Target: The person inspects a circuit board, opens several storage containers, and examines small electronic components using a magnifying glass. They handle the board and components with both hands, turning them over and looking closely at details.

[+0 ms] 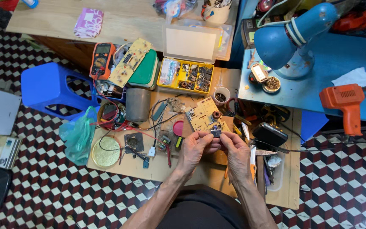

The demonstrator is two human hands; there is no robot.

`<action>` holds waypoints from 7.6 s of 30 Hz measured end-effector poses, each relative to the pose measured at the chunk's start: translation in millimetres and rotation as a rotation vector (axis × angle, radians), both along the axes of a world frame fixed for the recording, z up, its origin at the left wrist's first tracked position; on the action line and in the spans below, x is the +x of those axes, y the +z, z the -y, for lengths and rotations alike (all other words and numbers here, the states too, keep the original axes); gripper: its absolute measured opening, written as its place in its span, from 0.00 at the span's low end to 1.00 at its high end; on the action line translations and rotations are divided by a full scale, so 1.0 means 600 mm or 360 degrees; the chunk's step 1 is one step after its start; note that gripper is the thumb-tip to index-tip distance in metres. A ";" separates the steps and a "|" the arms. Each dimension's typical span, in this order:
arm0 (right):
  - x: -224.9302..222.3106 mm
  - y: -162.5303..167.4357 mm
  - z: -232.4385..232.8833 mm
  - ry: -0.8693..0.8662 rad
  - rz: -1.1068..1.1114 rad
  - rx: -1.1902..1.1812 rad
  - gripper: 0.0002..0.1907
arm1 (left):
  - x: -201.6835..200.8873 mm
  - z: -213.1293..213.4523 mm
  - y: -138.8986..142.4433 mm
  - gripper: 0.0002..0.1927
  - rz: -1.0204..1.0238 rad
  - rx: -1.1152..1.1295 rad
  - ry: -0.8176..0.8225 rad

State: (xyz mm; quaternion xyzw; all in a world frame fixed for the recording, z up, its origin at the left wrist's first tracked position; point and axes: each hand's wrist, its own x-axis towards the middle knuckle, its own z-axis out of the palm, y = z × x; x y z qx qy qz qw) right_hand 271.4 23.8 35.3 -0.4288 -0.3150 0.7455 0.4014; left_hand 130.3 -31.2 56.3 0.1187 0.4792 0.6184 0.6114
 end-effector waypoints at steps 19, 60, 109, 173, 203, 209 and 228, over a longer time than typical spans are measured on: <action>-0.023 0.025 0.004 -0.0069 0.0280 0.0293 0.13 | -0.024 0.000 0.011 0.15 -0.0534 0.0117 -0.0023; -0.098 -0.032 -0.129 0.0067 0.0407 0.0004 0.12 | -0.149 -0.159 -0.046 0.12 -0.0051 -0.0075 -0.0461; -0.023 -0.138 -0.136 -0.0223 0.0539 -0.0158 0.12 | -0.274 -0.398 -0.302 0.10 -0.1659 -0.0156 -0.0419; -0.084 0.056 -0.074 -0.0056 0.0050 -0.0191 0.14 | -0.144 -0.080 0.039 0.18 -0.1898 0.0652 -0.0556; -0.032 0.054 0.023 0.0245 0.0070 -0.0178 0.11 | -0.051 0.075 0.023 0.31 -0.0925 0.0272 -0.0070; -0.024 0.062 0.029 0.0207 0.0181 0.0088 0.11 | -0.046 0.037 0.012 0.20 -0.0177 0.0016 -0.0219; 0.078 0.124 -0.006 -0.0331 0.1065 0.0125 0.14 | -0.005 -0.098 -0.002 0.19 0.0212 -0.0259 -0.0214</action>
